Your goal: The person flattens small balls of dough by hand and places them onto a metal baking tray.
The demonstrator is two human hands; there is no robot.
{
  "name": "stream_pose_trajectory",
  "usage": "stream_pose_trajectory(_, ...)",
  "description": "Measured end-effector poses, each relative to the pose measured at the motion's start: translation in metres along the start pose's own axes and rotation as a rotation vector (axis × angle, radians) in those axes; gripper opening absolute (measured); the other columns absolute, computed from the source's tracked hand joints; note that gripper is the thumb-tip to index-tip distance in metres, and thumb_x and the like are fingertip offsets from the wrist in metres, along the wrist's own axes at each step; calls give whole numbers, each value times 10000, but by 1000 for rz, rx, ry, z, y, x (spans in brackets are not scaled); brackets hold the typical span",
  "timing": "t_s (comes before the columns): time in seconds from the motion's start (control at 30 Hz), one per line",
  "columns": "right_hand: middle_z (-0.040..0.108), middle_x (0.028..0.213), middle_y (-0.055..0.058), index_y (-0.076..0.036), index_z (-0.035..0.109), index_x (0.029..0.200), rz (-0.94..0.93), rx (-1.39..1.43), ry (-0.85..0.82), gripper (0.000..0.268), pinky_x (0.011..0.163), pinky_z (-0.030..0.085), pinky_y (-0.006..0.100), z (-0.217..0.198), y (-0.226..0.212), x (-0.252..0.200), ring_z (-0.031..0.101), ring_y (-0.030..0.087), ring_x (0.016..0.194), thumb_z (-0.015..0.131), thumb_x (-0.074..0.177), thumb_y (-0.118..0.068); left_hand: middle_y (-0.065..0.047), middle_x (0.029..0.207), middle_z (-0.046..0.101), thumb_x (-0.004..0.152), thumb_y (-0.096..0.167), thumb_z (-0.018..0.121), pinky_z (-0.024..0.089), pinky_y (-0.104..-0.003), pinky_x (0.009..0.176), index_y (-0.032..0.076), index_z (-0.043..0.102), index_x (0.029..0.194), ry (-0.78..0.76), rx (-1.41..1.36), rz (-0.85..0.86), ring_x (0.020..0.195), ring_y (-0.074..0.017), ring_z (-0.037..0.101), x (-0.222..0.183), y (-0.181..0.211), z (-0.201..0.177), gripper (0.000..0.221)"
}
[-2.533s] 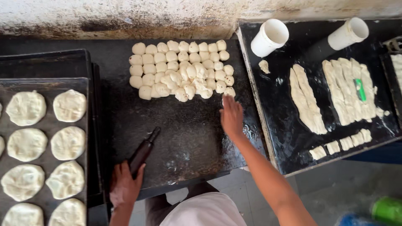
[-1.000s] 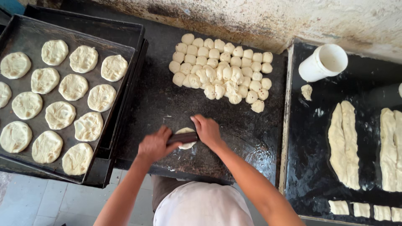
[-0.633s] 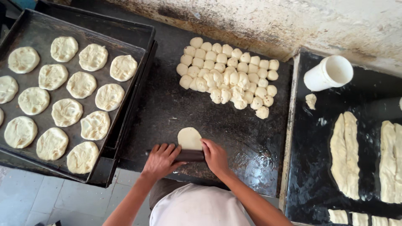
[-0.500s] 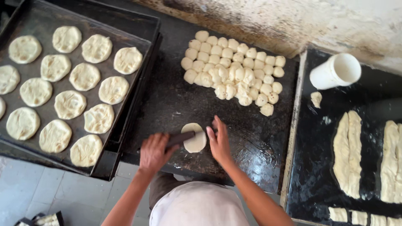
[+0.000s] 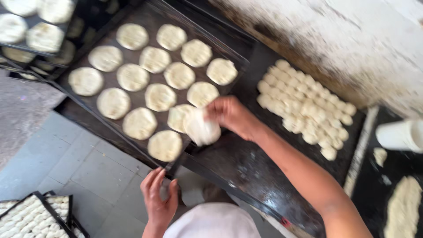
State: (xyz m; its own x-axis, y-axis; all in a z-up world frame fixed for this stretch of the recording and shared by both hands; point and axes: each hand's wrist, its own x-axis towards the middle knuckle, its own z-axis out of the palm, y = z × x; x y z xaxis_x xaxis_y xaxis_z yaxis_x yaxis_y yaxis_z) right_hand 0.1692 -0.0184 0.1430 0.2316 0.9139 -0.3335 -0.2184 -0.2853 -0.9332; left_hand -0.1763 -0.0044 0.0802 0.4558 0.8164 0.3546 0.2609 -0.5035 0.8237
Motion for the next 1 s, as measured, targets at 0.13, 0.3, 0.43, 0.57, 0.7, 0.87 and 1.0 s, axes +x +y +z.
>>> stream_pose_trajectory(0.13,562,861,39,-30,652,987,-446,-320,336,370,738,403,316,41,-54,178,487,123,792,608,1140,-364,-166,1202,647,833,-39,749,539,-378,966,17,581,1303,177,94,-85,1140,-292,646,4,-73,-63,502)
stream_pose_trajectory(0.3,747,984,-12,-171,728,1077,-847,-1575,635,179,864,390,661,59,-42,351,729,146,1001,629,1011,-304,-131,1119,671,818,-37,730,574,-306,885,29,594,1311,253,-55,-223,885,-183,727,38,-141,-110,515)
stream_pose_trajectory(0.43,744,1259,115,-34,684,1261,-879,-390,850,352,1010,574,395,61,-20,332,734,228,1164,598,1085,-326,-139,1178,667,913,-2,692,572,-338,940,14,479,1481,39,-138,-407,1065,-212,742,94,-147,-135,607)
stream_pose_trajectory(0.57,712,1316,150,-49,684,1298,-700,-1224,764,299,1097,520,450,90,-17,161,649,306,1306,719,1087,-258,-66,1441,496,998,193,631,486,-354,1030,63,120,1601,-114,-650,-703,1303,-223,569,192,-161,-102,801)
stream_pose_trajectory(0.7,369,1482,467,141,393,1504,-155,-1140,1221,893,1069,352,586,128,15,38,381,556,1337,824,908,-365,-96,1323,631,1005,297,594,543,-391,872,52,387,1455,-214,-797,-1082,1166,-211,632,258,-165,-72,552)
stream_pose_trajectory(0.87,632,1371,141,-64,531,1465,356,-321,1029,654,994,472,421,126,35,15,591,286,1267,679,930,-409,-93,1230,678,950,203,570,564,-413,764,109,442,1368,-222,-745,-1152,1023,-220,679,264,-121,-75,447)
stream_pose_trajectory(1.0,718,1235,167,54,645,1372,300,-53,1044,596,923,520,411,131,-3,-5,682,285,1080,608,1023,-429,-104,1194,626,978,102,608,534,-339,800,45,447,1396,-160,-848,-881,988,-155,603,248,-67,-95,452)
